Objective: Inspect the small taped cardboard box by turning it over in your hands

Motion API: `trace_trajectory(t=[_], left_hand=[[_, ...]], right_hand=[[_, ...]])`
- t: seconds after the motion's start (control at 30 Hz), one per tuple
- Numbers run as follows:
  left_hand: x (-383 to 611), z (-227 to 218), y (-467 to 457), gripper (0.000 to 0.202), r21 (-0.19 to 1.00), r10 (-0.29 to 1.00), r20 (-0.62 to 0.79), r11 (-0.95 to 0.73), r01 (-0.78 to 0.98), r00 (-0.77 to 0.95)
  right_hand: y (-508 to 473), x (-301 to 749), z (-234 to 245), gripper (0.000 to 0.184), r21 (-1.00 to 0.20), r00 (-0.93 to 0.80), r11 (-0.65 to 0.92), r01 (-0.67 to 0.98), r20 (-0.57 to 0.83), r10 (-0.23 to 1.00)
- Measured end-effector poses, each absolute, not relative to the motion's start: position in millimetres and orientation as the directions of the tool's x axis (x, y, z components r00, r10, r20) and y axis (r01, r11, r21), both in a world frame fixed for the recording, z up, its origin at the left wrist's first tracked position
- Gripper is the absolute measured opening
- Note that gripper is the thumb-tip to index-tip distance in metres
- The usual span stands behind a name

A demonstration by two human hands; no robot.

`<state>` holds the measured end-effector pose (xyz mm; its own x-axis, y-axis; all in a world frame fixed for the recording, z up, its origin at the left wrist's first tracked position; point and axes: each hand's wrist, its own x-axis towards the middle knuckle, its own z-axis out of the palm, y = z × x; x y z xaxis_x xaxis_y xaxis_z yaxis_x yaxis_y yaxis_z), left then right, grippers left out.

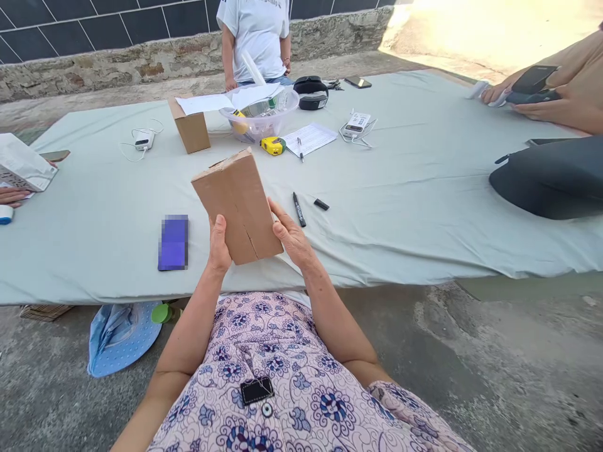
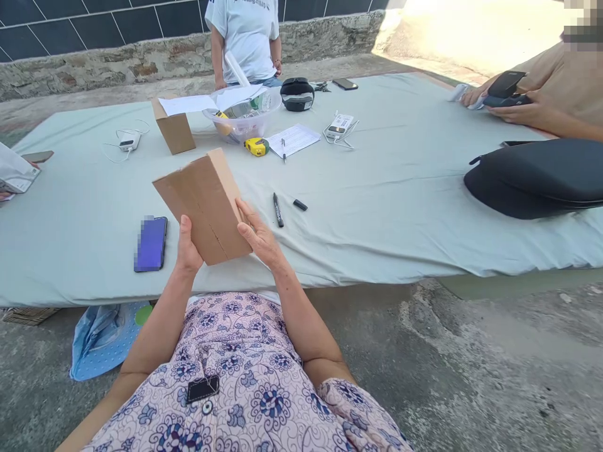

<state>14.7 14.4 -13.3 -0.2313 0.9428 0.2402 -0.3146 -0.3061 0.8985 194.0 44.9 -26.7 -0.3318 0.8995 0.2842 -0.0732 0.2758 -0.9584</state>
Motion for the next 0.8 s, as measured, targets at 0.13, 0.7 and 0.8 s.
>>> trace_trajectory(t=[0.13,0.7,0.8], left_hand=[[11,-9,14,0.070,0.852,0.948,0.207,-0.296,-0.431,-0.242],[3,-12,16,0.080,0.862,0.921,0.065,-0.246,-0.443,-0.385],[9,-19,13,0.080,0.914,0.931,0.140,-0.253,-0.316,-0.338]], right_hand=[[44,196,-34,0.080,-0.960,-0.346,0.276,-0.038,0.272,0.898],[41,188,-53,0.075,-0.910,-0.318,0.412,-0.040,0.402,0.858],[43,186,-61,0.074,-0.928,-0.219,0.360,-0.093,0.372,0.902]])
